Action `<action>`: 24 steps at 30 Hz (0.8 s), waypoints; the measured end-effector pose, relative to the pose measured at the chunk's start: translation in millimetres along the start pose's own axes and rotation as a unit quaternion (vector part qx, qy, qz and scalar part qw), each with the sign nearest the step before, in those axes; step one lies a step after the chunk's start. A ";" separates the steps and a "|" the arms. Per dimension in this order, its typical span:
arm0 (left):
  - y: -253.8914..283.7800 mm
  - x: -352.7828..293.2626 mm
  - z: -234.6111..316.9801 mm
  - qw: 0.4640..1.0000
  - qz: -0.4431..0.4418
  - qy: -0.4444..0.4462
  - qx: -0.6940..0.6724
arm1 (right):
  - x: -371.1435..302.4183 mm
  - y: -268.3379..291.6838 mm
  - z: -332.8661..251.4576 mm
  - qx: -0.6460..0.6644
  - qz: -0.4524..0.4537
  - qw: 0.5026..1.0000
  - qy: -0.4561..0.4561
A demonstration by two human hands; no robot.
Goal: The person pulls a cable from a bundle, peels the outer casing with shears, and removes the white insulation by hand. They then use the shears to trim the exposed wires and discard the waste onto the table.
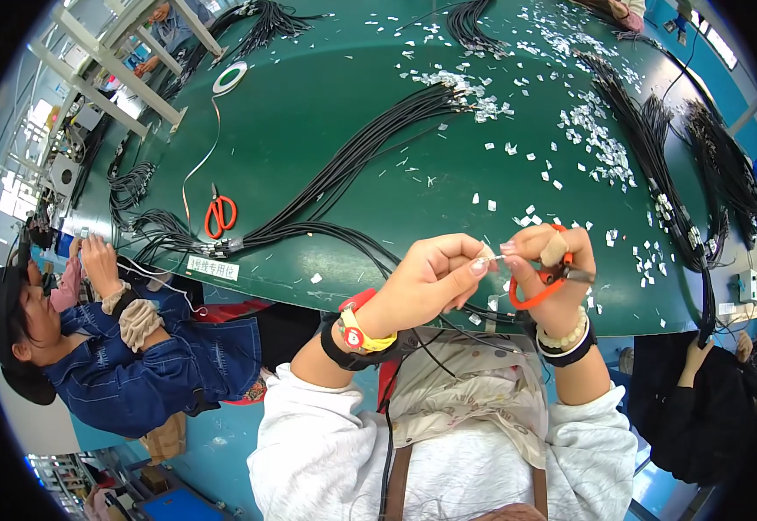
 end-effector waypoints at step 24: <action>-6.4 -6.1 5.9 0.978 0.019 -0.140 0.152 | -18.0 1.4 -22.4 -0.375 -0.250 0.889 -0.080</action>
Point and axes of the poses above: each hand's wrist, its own x-axis towards the middle knuckle, its own y-axis out of the back of the hand, z = x × y, the point moved 4 cm from there along x, towards the middle knuckle, and after that the axes turned 14 degrees about z, right-handed, at the moved point
